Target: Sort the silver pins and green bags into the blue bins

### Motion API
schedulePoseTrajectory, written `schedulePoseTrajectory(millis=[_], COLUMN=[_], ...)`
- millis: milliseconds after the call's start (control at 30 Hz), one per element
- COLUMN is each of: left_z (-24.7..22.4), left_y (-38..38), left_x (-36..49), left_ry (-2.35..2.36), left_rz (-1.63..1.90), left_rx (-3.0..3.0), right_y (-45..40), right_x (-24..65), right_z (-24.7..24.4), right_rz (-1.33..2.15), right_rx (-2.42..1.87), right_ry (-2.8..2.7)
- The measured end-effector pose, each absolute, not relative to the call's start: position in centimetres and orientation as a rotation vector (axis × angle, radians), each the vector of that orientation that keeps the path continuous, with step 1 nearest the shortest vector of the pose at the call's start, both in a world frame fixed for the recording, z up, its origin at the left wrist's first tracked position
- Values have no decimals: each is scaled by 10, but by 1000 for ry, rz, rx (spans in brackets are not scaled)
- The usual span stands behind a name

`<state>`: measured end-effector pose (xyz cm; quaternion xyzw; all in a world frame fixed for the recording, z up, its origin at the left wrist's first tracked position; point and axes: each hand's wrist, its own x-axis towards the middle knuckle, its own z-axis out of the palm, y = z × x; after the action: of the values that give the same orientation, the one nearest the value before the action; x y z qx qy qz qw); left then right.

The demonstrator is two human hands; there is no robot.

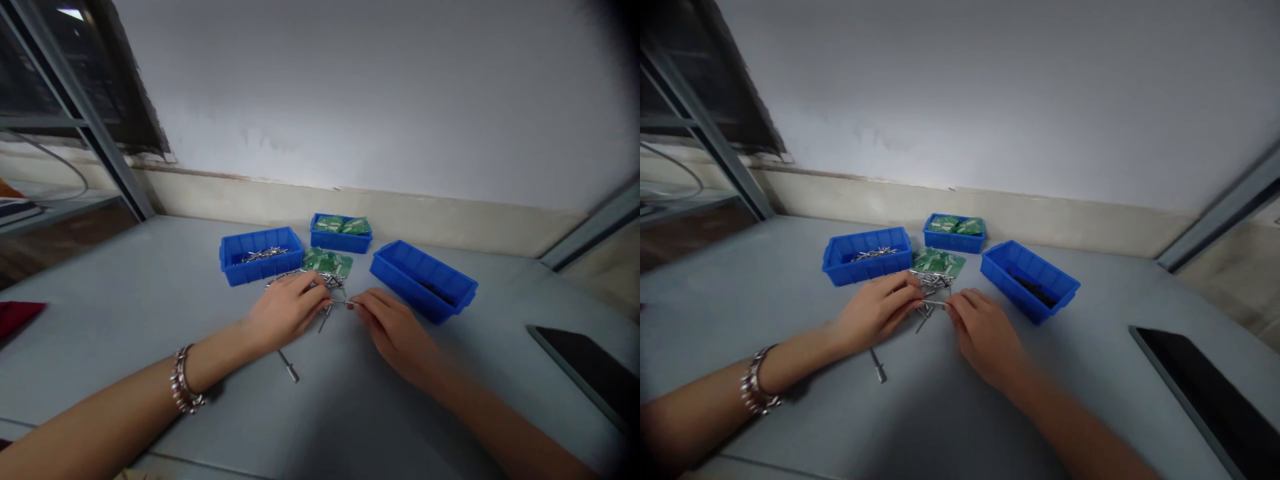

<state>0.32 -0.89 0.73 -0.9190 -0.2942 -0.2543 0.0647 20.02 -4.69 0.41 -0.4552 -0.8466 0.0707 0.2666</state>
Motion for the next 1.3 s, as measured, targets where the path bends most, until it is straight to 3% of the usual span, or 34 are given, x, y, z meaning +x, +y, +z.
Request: schedulePoseTrajectory(millis=[167, 567, 1000, 1300], left_z=[4, 9, 5, 20], left_y=[-8, -11, -8, 16], left_x=[3, 2, 3, -20], left_ry=[-927, -842, -927, -1188], left_rz=[-659, -850, -669, -775], left_rx=[-2814, -2735, -2784, -2355], right_y=[-48, -48, -47, -46], right_x=[201, 197, 200, 199], right_z=[6, 4, 5, 5], right_rz=[160, 200, 135, 167], right_rx=[-1170, -1279, -1240, -1297], right_ry=[-2234, -2375, -2262, -2293])
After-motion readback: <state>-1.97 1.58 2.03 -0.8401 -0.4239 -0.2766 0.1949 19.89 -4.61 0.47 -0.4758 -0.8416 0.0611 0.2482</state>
